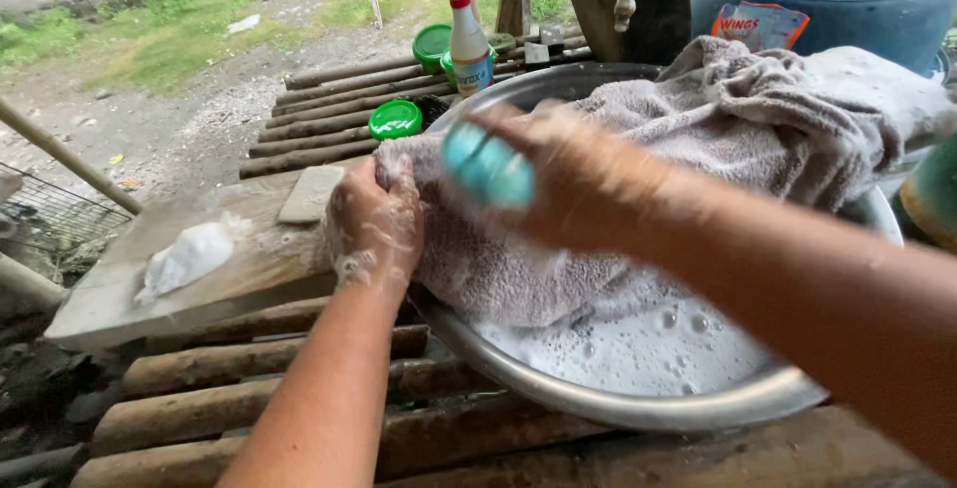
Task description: The person washes a towel in a basin of soapy water using a brush and by hand, scrubbing and wringing the fabric.
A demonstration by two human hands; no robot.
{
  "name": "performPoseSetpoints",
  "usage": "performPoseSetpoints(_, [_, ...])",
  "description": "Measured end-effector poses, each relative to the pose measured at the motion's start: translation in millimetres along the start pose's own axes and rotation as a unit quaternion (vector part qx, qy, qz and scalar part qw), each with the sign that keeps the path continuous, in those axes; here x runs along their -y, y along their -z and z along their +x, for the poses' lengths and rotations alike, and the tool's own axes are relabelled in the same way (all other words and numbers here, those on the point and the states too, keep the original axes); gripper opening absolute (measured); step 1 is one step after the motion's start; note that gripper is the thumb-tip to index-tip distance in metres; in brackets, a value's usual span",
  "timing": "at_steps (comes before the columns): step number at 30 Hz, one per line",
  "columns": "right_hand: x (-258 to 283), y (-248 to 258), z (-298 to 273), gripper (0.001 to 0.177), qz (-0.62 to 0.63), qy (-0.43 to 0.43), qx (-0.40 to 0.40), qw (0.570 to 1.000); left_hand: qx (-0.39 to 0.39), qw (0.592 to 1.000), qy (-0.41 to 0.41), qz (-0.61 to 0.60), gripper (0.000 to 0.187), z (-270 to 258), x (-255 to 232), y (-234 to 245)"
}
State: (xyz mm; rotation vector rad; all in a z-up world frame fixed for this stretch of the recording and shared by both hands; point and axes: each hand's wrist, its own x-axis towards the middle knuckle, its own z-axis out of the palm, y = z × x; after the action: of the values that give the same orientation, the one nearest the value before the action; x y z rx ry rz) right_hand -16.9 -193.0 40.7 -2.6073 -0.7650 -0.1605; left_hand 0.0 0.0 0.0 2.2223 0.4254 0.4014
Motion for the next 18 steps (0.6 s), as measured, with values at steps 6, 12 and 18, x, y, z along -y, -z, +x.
performPoseSetpoints(6, [-113.8, 11.6, 4.6, 0.077, 0.055, -0.215, 0.06, 0.973, -0.141, 0.968, -0.138, 0.153, 0.029, 2.6, 22.2, -13.7])
performPoseSetpoints(12, [-95.8, 52.6, 2.1, 0.075, -0.122, -0.287, 0.03, 0.95, -0.099, 0.97, -0.201, 0.096, 0.035, 13.3, 35.1, -31.3])
performPoseSetpoints(18, [-12.0, -15.0, 41.6, 0.074, -0.054, -0.164, 0.078, 0.982, -0.041, 0.971, -0.145, 0.184, 0.028, 8.6, 27.7, -12.1])
